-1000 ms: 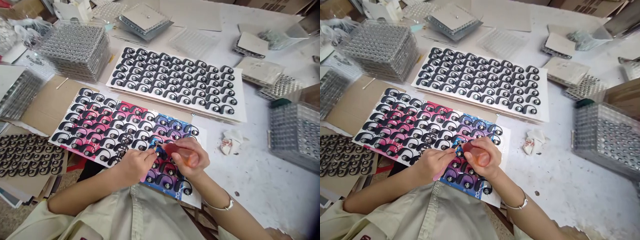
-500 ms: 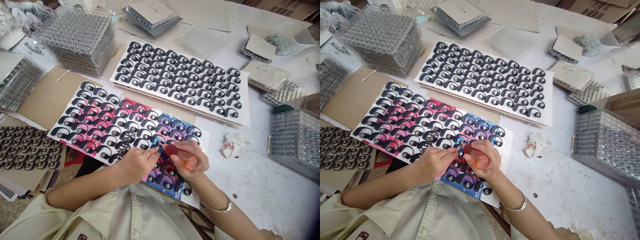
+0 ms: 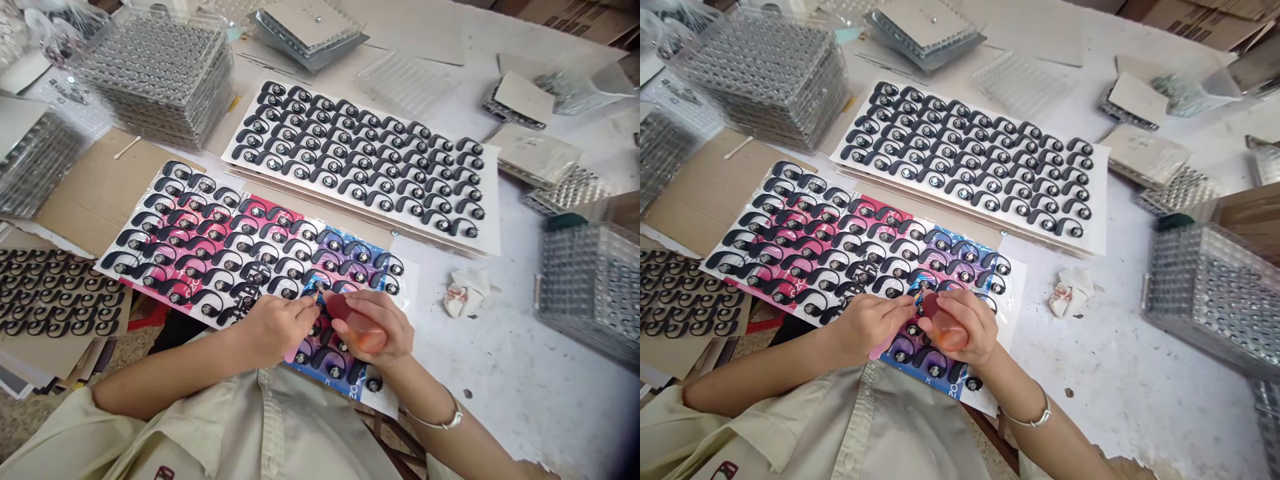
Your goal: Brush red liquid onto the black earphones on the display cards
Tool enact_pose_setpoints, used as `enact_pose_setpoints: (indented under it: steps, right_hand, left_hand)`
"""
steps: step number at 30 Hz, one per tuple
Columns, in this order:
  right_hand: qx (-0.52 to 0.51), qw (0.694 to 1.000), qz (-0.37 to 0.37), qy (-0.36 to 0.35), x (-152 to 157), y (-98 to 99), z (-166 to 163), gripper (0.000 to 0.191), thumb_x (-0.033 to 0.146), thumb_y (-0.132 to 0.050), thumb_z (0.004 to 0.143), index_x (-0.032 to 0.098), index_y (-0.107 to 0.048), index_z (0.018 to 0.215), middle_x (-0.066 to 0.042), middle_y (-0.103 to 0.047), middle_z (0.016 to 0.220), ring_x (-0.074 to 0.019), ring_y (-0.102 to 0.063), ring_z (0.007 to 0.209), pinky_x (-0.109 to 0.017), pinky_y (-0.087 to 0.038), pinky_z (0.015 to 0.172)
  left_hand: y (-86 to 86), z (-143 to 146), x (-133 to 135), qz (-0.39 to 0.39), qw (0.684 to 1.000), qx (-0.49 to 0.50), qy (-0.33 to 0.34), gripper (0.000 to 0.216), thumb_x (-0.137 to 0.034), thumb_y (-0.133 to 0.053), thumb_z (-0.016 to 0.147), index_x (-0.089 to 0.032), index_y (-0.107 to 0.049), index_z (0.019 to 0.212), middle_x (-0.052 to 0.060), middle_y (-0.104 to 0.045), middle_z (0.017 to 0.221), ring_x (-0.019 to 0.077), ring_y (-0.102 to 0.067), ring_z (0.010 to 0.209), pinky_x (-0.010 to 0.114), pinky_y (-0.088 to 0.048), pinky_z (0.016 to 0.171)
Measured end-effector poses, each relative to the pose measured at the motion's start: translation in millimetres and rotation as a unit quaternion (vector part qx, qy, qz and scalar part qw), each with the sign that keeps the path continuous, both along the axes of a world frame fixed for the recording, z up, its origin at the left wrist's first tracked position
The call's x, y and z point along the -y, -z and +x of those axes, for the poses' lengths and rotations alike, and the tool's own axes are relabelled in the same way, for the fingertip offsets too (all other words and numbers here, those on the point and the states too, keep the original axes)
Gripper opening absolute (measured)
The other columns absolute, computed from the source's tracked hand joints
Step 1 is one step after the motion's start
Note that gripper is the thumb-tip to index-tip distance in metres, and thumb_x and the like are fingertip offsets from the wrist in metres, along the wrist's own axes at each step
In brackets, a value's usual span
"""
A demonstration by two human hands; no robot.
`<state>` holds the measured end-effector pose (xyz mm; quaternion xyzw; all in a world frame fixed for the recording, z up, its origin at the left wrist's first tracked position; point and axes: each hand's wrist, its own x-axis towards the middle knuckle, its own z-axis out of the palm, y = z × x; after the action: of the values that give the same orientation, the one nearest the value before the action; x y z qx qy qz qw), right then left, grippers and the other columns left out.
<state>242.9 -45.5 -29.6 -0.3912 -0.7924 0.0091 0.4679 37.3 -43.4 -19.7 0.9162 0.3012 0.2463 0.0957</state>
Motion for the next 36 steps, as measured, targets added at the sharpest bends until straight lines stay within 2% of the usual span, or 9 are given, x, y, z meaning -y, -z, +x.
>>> enact_pose_setpoints:
  steps: [7, 17, 27, 33, 36]
  right_hand:
    - [0.011, 1.000, 0.019, 0.003, -0.6, -1.0, -1.4, 0.036, 0.033, -0.068, 0.077, 0.019, -0.057, 0.109, -0.005, -0.067, 0.074, -0.0165, -0.064, 0.061, -0.026, -0.054, 0.047]
    - [0.014, 1.000, 0.019, 0.013, -0.4, -0.8, -1.3, 0.034, 0.035, -0.067, 0.078, 0.019, -0.057, 0.106, -0.005, -0.067, 0.073, -0.0162, -0.065, 0.060, -0.026, -0.056, 0.048]
    - [0.009, 0.999, 0.017, 0.032, 2.3, 7.4, 2.6, 0.036, 0.034, -0.069, 0.076, 0.021, -0.058, 0.108, -0.005, -0.069, 0.077, -0.0172, -0.066, 0.061, -0.027, -0.055, 0.048]
    - [-0.048, 0.996, 0.065, 0.040, 1.6, 4.6, 2.8, 0.036, 0.034, -0.068, 0.076, 0.017, -0.061, 0.107, -0.005, -0.065, 0.071, -0.0185, -0.063, 0.059, -0.030, -0.054, 0.044]
    - [-0.055, 0.996, 0.062, 0.034, -0.1, 2.2, 4.1, 0.034, 0.031, -0.068, 0.075, 0.016, -0.062, 0.105, -0.005, -0.064, 0.069, -0.0180, -0.062, 0.058, -0.029, -0.053, 0.043]
  left_hand:
    - [2.3, -0.4, 0.8, -0.009, 1.000, 0.000, 0.005, 0.024, -0.012, -0.041, 0.090, -0.009, -0.062, 0.101, 0.012, -0.071, 0.103, 0.0150, -0.069, 0.065, 0.026, -0.056, 0.055]
    - [1.5, -0.3, 0.2, -0.004, 1.000, -0.002, 0.003, 0.024, -0.013, -0.041, 0.091, -0.009, -0.063, 0.100, 0.011, -0.071, 0.101, 0.0143, -0.068, 0.062, 0.026, -0.055, 0.052]
    - [5.8, -0.1, 2.2, -0.007, 1.000, -0.025, 0.006, 0.024, -0.013, -0.046, 0.089, -0.010, -0.063, 0.105, 0.011, -0.070, 0.106, 0.0135, -0.067, 0.064, 0.025, -0.054, 0.053]
    - [3.8, -1.7, 1.1, -0.018, 1.000, -0.004, 0.005, 0.024, -0.013, -0.044, 0.090, -0.010, -0.063, 0.105, 0.010, -0.070, 0.108, 0.0144, -0.068, 0.065, 0.026, -0.055, 0.054]
    - [2.9, -2.4, 0.4, -0.020, 1.000, 0.004, 0.007, 0.025, -0.012, -0.043, 0.091, -0.010, -0.063, 0.104, 0.010, -0.071, 0.106, 0.0142, -0.067, 0.063, 0.027, -0.054, 0.053]
